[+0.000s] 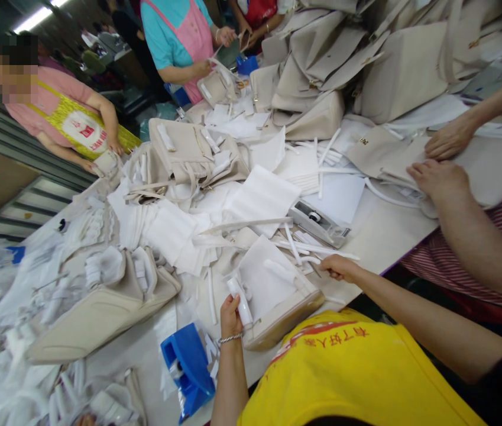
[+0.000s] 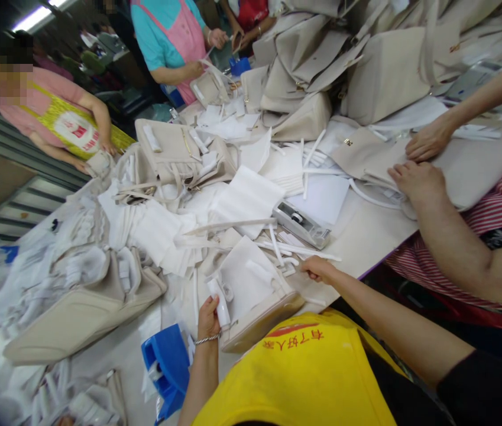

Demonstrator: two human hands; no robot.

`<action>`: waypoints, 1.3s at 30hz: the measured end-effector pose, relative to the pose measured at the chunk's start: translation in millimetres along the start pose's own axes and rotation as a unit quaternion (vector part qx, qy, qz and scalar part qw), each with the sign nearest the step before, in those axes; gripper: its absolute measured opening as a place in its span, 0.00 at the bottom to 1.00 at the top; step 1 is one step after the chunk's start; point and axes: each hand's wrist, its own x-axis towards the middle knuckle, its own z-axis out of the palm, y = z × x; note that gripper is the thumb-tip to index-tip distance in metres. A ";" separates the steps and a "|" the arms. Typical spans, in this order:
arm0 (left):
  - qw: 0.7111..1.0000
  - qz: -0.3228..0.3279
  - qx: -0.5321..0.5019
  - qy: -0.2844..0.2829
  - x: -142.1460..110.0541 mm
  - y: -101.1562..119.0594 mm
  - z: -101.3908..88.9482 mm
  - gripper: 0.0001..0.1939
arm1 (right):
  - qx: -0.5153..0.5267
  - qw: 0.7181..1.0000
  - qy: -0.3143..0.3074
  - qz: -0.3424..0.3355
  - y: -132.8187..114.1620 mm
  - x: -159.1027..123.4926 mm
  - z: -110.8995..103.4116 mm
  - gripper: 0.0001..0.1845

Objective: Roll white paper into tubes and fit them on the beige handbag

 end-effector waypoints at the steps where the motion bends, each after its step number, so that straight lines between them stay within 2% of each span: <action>1: 1.000 -0.001 0.001 0.000 0.7 -0.6 -0.5 0.22 | 0.074 0.995 -0.055 0.032 -2.9 -1.3 -7.5 0.07; 3: 1.000 -0.003 -0.001 0.000 1.5 -1.4 -1.3 0.22 | 0.208 0.962 -0.157 0.079 -6.8 -4.5 -21.8 0.08; 5: 1.000 -0.006 -0.006 -0.001 1.7 -1.7 -1.8 0.21 | 0.265 0.935 -0.217 0.090 -7.4 -9.6 -34.2 0.09; 7: 1.000 -0.009 -0.008 -0.001 1.3 -1.6 -2.0 0.21 | 0.288 0.921 -0.251 0.080 -5.7 -17.4 -43.6 0.08; 9: 1.000 -0.010 -0.008 -0.003 0.9 -1.3 -1.9 0.22 | 0.304 0.915 -0.262 0.038 -3.9 -27.9 -48.8 0.08; 12: 1.000 -0.010 -0.013 -0.008 0.6 -0.7 -1.5 0.22 | 0.319 0.919 -0.226 -0.058 -4.5 -44.0 -46.4 0.11; 16: 1.000 -0.008 -0.021 -0.005 0.5 -0.8 -1.8 0.20 | 0.264 0.945 -0.115 -0.153 -10.9 -50.5 -29.0 0.14; 20: 1.000 -0.006 -0.013 -0.005 0.5 -1.6 -3.2 0.20 | 0.222 0.955 -0.027 -0.194 -19.0 -43.0 -14.8 0.15; 25: 1.000 0.007 -0.001 0.001 -0.5 -1.2 -1.8 0.22 | 0.208 0.950 -0.036 -0.230 -33.7 -49.7 2.0 0.20; 30: 1.000 0.014 -0.008 0.011 -0.7 -2.2 -0.9 0.22 | 0.017 0.956 0.013 -0.292 -41.6 -64.7 36.7 0.10; 32: 1.000 0.014 -0.017 0.007 -0.5 -3.4 -1.9 0.22 | -0.049 0.957 0.007 -0.287 -43.1 -68.3 43.9 0.10; 35: 1.000 0.010 -0.025 0.000 -0.7 -4.9 -3.5 0.21 | -0.086 0.965 -0.057 -0.241 -48.7 -73.4 39.2 0.12; 39: 0.999 0.010 -0.038 -0.010 -1.0 -6.3 -4.6 0.19 | 0.012 0.964 -0.154 -0.215 -57.5 -82.9 23.9 0.17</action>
